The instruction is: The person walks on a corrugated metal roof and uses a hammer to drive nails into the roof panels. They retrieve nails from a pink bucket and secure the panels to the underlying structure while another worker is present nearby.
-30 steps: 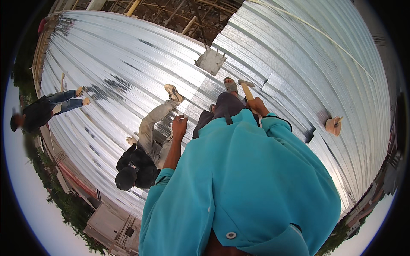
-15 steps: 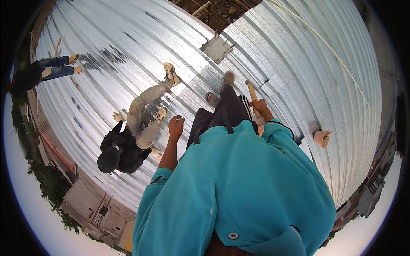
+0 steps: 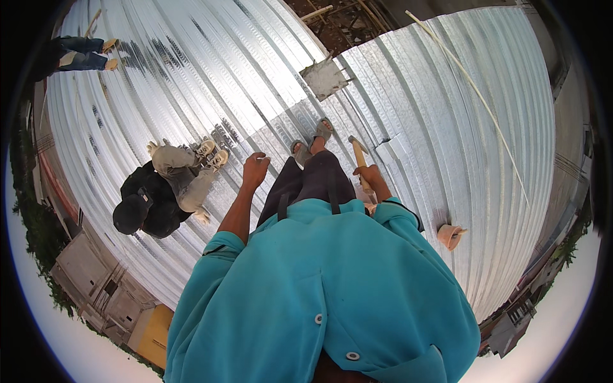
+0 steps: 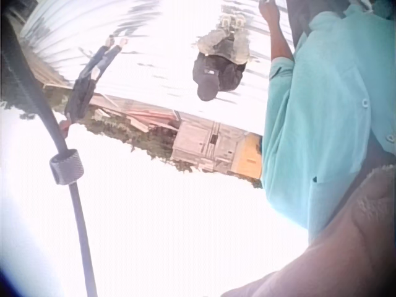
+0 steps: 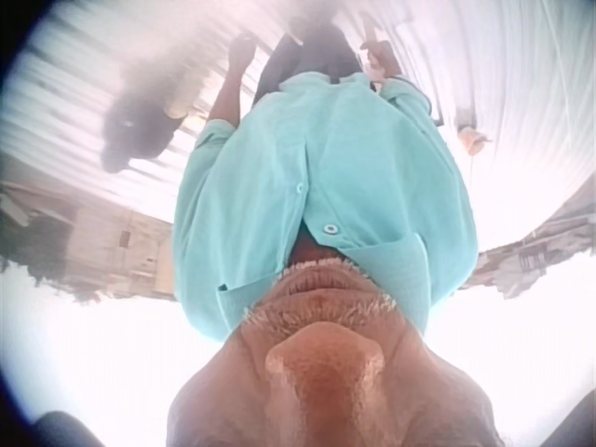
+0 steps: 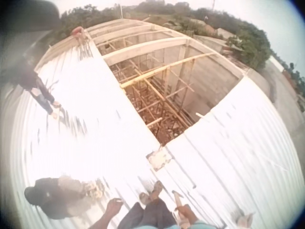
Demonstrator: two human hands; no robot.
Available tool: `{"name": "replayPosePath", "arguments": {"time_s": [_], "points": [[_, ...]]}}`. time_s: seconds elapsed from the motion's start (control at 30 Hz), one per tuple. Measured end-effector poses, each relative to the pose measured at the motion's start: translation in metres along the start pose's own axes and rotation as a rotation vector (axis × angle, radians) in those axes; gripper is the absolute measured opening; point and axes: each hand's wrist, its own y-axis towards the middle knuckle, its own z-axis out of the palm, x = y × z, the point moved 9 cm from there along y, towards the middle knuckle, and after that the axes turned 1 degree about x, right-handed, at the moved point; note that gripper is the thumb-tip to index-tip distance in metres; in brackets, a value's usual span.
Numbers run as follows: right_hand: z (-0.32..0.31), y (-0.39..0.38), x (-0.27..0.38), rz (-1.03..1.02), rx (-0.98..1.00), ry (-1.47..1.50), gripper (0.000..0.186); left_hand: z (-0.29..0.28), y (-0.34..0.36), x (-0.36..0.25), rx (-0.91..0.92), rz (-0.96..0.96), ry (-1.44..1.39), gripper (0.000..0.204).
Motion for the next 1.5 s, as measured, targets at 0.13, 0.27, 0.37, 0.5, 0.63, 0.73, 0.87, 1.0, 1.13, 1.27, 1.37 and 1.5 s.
{"name": "replayPosePath", "arguments": {"time_s": [0.13, 0.27, 0.37, 0.5, 0.63, 0.73, 0.87, 1.0, 1.13, 1.27, 1.37, 1.5], "points": [[-0.006, 0.027, -0.005, -0.037, -0.043, -0.158, 0.054, 0.016, 0.008, -0.054, 0.027, 0.024, -0.098, 0.049], [-0.006, 0.044, 0.001, -0.033, 0.007, -0.191, 0.065, 0.023, -0.002, -0.069, 0.079, -0.019, -0.14, 0.049], [-0.006, 0.041, 0.016, -0.033, 0.032, -0.299, 0.064, 0.021, 0.0, -0.036, 0.023, 0.048, -0.04, 0.047], [-0.016, 0.049, -0.003, -0.014, -0.037, -0.268, 0.06, 0.022, -0.008, -0.021, 0.055, -0.055, -0.005, 0.046], [-0.024, 0.057, -0.024, 0.019, -0.023, -0.224, 0.058, 0.028, -0.016, 0.012, 0.062, -0.138, 0.033, 0.049], [-0.031, 0.046, -0.017, 0.025, -0.01, -0.229, 0.057, 0.028, -0.024, 0.01, 0.057, -0.174, 0.009, 0.049], [-0.052, 0.051, -0.018, -0.006, -0.056, -0.281, 0.053, 0.038, -0.015, -0.006, 0.035, -0.08, -0.068, 0.048], [-0.054, 0.044, -0.002, 0.009, 0.008, -0.236, 0.048, 0.036, -0.016, -0.053, 0.064, -0.075, -0.148, 0.048], [-0.055, 0.02, 0.02, -0.04, -0.005, -0.197, 0.041, 0.046, -0.023, -0.057, 0.083, -0.029, -0.083, 0.045], [-0.058, 0.011, 0.03, -0.103, 0.016, -0.15, 0.038, 0.054, -0.042, -0.059, 0.129, -0.069, -0.045, 0.048], [-0.052, -0.007, 0.034, -0.109, 0.013, -0.18, 0.039, 0.056, -0.061, -0.041, 0.143, -0.116, -0.035, 0.048], [-0.05, -0.009, 0.019, -0.092, -0.005, -0.269, 0.044, 0.054, -0.073, -0.005, 0.12, -0.161, -0.03, 0.048]]}}
